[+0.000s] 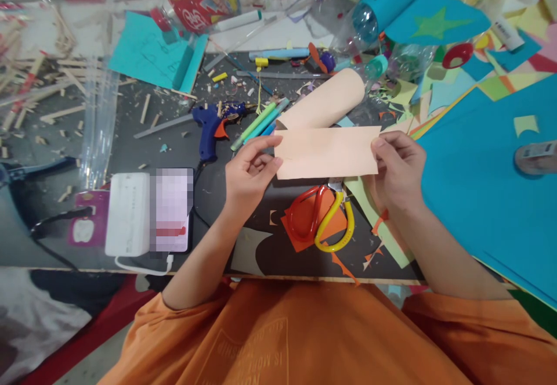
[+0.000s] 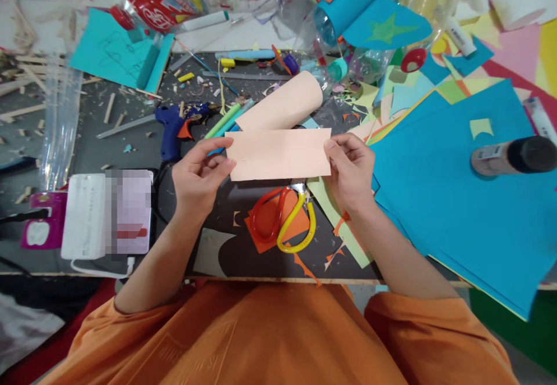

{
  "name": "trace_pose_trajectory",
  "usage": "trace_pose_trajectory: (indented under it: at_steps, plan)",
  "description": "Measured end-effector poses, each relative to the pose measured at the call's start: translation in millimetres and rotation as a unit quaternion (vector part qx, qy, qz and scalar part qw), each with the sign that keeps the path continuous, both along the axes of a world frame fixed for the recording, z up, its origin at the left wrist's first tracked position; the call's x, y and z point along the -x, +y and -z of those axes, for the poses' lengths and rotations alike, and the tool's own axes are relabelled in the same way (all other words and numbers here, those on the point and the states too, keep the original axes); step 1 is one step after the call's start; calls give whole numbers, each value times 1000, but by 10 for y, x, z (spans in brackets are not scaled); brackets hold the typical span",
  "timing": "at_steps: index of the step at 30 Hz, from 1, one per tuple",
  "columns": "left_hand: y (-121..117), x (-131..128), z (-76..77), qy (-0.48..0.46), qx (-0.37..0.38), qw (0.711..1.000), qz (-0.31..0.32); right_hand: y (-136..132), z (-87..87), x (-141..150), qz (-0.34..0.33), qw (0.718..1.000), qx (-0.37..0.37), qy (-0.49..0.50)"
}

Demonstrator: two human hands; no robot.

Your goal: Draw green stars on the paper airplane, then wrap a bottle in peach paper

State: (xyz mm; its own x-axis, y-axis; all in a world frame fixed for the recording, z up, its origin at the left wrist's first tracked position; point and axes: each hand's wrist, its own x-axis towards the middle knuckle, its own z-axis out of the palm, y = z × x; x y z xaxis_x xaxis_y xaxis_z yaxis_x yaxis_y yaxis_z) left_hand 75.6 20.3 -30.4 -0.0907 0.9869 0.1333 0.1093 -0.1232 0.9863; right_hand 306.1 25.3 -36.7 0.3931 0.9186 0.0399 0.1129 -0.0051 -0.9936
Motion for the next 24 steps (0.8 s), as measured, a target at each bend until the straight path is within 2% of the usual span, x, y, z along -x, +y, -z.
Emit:
trace_pose_trajectory:
  at_steps: [5, 13, 17, 24]
  plan:
    - [2, 23, 13, -11, 9, 1000, 25, -9, 52, -46, -25, 998, 6, -55]
    - [-6, 21, -21, -9, 24, 998, 49, 10, 52, -35, 3, 1000, -11, 4]
    - [1, 28, 0, -20, 27, 997, 66, 27, 91, -84, -18, 1000, -11, -14]
    - [-48, 15, -78, -31, 111, 985, 125, 63, 143, -95, -25, 999, 8, 22]
